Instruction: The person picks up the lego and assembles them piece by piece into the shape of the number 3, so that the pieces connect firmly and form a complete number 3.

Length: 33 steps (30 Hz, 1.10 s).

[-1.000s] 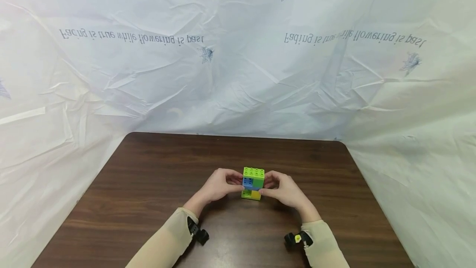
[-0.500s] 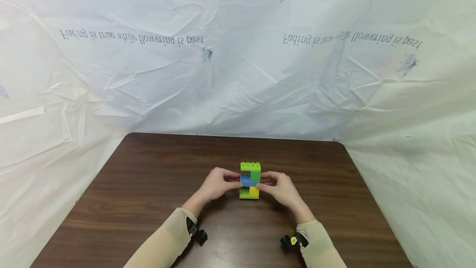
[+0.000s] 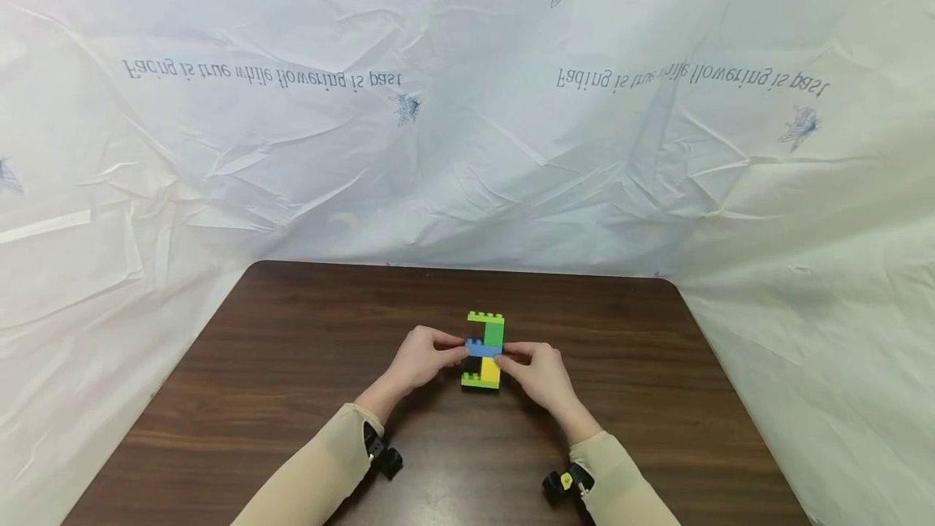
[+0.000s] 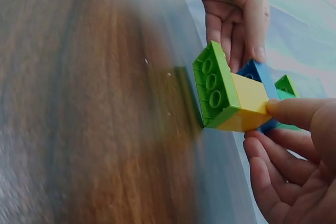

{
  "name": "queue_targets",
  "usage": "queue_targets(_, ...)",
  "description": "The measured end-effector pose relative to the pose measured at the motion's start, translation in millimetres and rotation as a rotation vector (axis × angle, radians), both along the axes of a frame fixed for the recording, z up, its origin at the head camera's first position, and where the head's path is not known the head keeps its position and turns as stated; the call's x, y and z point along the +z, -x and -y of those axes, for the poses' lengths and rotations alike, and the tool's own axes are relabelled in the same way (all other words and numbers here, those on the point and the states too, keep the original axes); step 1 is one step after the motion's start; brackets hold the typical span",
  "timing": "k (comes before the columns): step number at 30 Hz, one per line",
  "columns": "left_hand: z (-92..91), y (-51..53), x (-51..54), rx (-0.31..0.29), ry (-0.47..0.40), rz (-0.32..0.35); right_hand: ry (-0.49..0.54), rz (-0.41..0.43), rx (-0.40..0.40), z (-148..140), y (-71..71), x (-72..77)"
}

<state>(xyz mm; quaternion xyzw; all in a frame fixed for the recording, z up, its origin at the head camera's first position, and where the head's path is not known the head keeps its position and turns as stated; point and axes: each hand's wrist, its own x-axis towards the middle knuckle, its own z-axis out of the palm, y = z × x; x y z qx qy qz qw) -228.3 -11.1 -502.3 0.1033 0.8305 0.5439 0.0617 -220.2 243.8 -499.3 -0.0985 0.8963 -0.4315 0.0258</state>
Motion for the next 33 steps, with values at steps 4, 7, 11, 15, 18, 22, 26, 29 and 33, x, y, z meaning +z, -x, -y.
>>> queue_targets(4,1.3,1.8,-1.6,-0.015,-0.002,0.026,0.005,0.02,-0.008,5,-1.5,-0.5)
queue_targets(7,2.9,2.3,-2.1,-0.024,0.033,0.024,0.008,0.032,-0.013,7,-2.5,-0.4)
queue_targets(11,5.6,2.3,-2.9,-0.077,0.063,0.023,0.01,0.053,-0.011,9,-4.2,-0.9)
queue_targets(15,7.0,3.3,-3.1,-0.146,0.075,0.033,0.023,0.084,-0.005,10,-4.9,-1.6)
queue_targets(18,7.4,4.3,-1.5,-0.162,0.103,0.034,0.027,0.091,0.009,12,-4.8,-1.8)
queue_targets(22,7.5,5.6,1.8,-0.166,0.147,0.036,0.024,0.096,0.023,14,-4.9,-1.0)
queue_targets(26,7.4,7.6,4.1,-0.183,0.198,0.04,0.016,0.119,0.022,16,-5.1,-0.1)
queue_targets(29,7.7,8.0,5.9,-0.195,0.225,0.056,0.007,0.133,0.025,17,-5.1,0.5)
queue_targets(33,8.5,7.9,7.4,-0.209,0.237,0.073,0.001,0.149,0.026,19,-4.8,1.2)
